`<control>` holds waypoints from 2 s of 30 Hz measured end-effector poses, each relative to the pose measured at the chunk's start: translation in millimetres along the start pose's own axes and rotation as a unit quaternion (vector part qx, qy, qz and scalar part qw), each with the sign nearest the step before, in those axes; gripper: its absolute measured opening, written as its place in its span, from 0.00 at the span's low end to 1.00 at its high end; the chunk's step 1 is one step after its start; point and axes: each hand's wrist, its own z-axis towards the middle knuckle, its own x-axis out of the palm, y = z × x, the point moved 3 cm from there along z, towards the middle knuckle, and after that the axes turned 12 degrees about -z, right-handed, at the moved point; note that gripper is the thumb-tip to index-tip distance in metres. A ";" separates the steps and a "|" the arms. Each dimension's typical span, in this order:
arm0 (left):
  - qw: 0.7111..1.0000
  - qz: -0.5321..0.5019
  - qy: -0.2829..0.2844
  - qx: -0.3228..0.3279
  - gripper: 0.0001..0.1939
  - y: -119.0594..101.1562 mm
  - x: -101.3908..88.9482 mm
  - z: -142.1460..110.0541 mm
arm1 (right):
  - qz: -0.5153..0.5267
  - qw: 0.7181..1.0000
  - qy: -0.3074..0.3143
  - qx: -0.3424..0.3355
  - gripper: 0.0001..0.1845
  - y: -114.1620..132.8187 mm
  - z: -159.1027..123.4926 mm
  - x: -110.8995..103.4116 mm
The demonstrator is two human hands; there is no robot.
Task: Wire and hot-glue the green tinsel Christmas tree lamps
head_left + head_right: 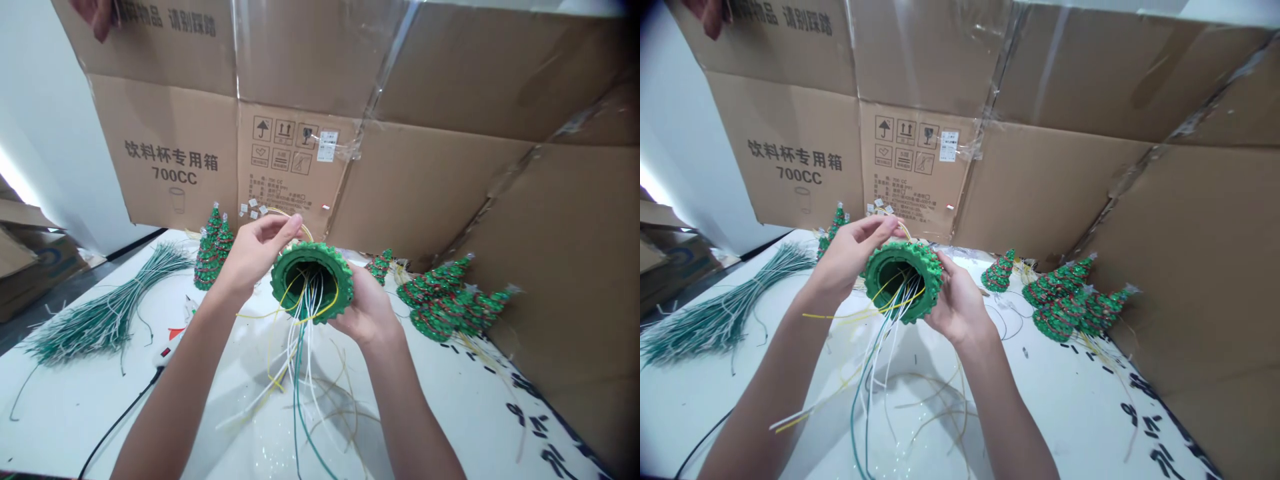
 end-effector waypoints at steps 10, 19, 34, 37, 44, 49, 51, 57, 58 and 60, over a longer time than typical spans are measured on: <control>0.889 0.328 -0.003 0.320 0.05 -48.5 38.9 -55.4 | 0.041 0.987 -0.130 -0.082 0.13 16.3 -5.1 -5.3; 0.845 0.393 -0.011 0.362 0.05 -9.1 57.1 -48.4 | 0.066 0.978 -0.131 -0.150 0.13 13.5 -7.6 -2.9; 0.836 0.332 -0.042 0.436 0.10 2.3 65.0 -47.0 | 0.104 0.969 -0.159 -0.155 0.20 16.5 -14.2 12.1; 0.833 0.334 -0.036 0.440 0.09 4.0 65.1 -47.0 | 0.126 0.967 -0.175 -0.138 0.23 16.4 -14.8 13.7; 0.824 0.339 -0.036 0.453 0.10 7.9 61.1 -42.0 | 0.147 0.966 -0.177 -0.119 0.27 16.2 -10.9 16.1; 0.817 0.333 -0.045 0.469 0.10 9.6 58.5 -38.5 | 0.148 0.965 -0.169 -0.135 0.26 12.4 -10.2 16.8; 0.818 0.320 -0.052 0.476 0.10 9.7 56.6 -37.8 | 0.135 0.965 -0.161 -0.159 0.24 11.7 -11.6 17.0; 0.849 0.247 -0.059 0.463 0.10 10.1 53.6 -37.7 | 0.062 0.962 -0.124 -0.234 0.25 14.5 -17.5 22.8; 0.851 0.235 -0.064 0.465 0.10 11.0 54.2 -38.7 | 0.054 0.961 -0.120 -0.245 0.24 14.9 -18.6 24.2; 0.859 0.200 -0.078 0.465 0.11 14.1 56.2 -41.5 | 0.048 0.956 -0.114 -0.268 0.20 15.4 -20.9 26.9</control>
